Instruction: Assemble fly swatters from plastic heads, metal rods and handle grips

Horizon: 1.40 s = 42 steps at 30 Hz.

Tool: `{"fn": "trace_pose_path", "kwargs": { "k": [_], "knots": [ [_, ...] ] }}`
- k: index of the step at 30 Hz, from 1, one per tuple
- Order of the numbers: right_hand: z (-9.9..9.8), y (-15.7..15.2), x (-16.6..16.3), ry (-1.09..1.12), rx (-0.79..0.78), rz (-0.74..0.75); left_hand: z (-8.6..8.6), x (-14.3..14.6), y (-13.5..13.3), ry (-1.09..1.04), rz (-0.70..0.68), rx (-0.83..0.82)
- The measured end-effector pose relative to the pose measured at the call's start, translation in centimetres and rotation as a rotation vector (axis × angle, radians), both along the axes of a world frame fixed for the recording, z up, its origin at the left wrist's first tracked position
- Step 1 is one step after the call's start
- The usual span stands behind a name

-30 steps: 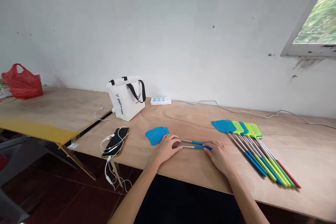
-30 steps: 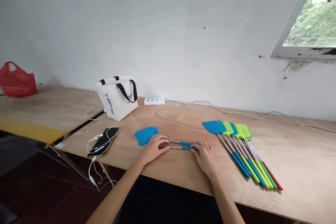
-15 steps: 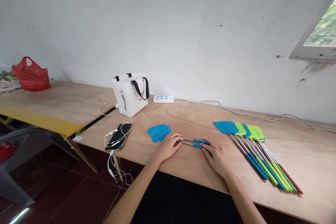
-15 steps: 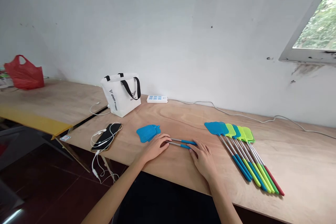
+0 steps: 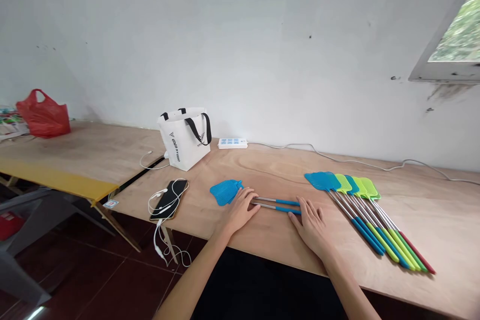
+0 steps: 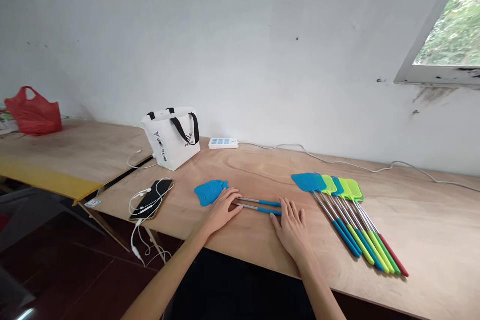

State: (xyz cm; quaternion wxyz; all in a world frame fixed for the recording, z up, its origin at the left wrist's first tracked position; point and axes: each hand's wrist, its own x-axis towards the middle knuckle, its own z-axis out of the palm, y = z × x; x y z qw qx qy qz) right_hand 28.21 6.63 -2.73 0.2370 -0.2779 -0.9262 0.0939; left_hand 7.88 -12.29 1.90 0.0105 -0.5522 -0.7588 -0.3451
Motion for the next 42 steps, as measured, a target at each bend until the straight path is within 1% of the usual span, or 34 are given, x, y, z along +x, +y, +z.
{"fn": "trace_pose_path", "kwargs": {
  "k": [4,10,16,19,21,23,25,26,27,28,30,32,34,38,40,42],
  "knots": [
    [-0.1,0.0,0.0,-0.039,0.003,0.01,0.0,0.0,0.0,-0.001,0.006,-0.039],
    [0.0,0.1,0.1,-0.037,0.013,0.014,-0.1,-0.1,-0.1,0.035,0.0,-0.038],
    [0.3,-0.1,0.1,-0.036,-0.009,0.025,-0.3,0.1,-0.1,0.037,-0.007,-0.04],
    [0.5,-0.1,0.1,-0.023,-0.025,0.028,0.1,-0.1,0.0,-0.024,-0.027,-0.011],
    [0.6,0.0,0.2,-0.003,-0.046,0.033,0.7,-0.8,-0.1,-0.064,-0.019,0.037],
    [0.7,0.0,0.2,0.015,-0.069,0.045,1.4,-2.1,-0.6,-0.067,0.044,0.099],
    [0.9,-0.1,0.2,0.019,-0.082,0.066,1.9,-3.7,-1.6,-0.032,0.163,0.136],
    [1.1,-0.2,0.1,0.01,-0.084,0.084,2.1,-4.6,-2.4,-0.009,0.238,0.128],
    [1.3,-0.3,0.1,-0.003,-0.082,0.104,2.2,-5.4,-3.1,0.01,0.317,0.087],
    [1.5,-0.5,0.1,-0.018,-0.076,0.127,2.2,-6.2,-3.9,0.016,0.395,0.013],
    [2.1,-0.9,0.1,-0.052,-0.06,0.184,2.3,-7.3,-5.3,-0.021,0.498,-0.193],
    [2.8,-1.3,0.1,-0.076,-0.042,0.234,2.4,-7.8,-6.1,-0.082,0.519,-0.352],
    [3.4,-1.9,0.1,-0.086,-0.014,0.269,2.7,-8.0,-6.4,-0.121,0.507,-0.398],
    [4.2,-3.5,-0.2,-0.06,0.075,0.288,3.2,-8.0,-6.3,-0.195,0.497,-0.331],
    [4.1,-4.4,-0.6,-0.033,0.119,0.294,3.5,-8.1,-6.3,-0.234,0.466,-0.218],
    [3.9,-5.1,-1.1,-0.004,0.158,0.293,3.9,-8.0,-6.4,-0.255,0.425,-0.046]
  ]
}}
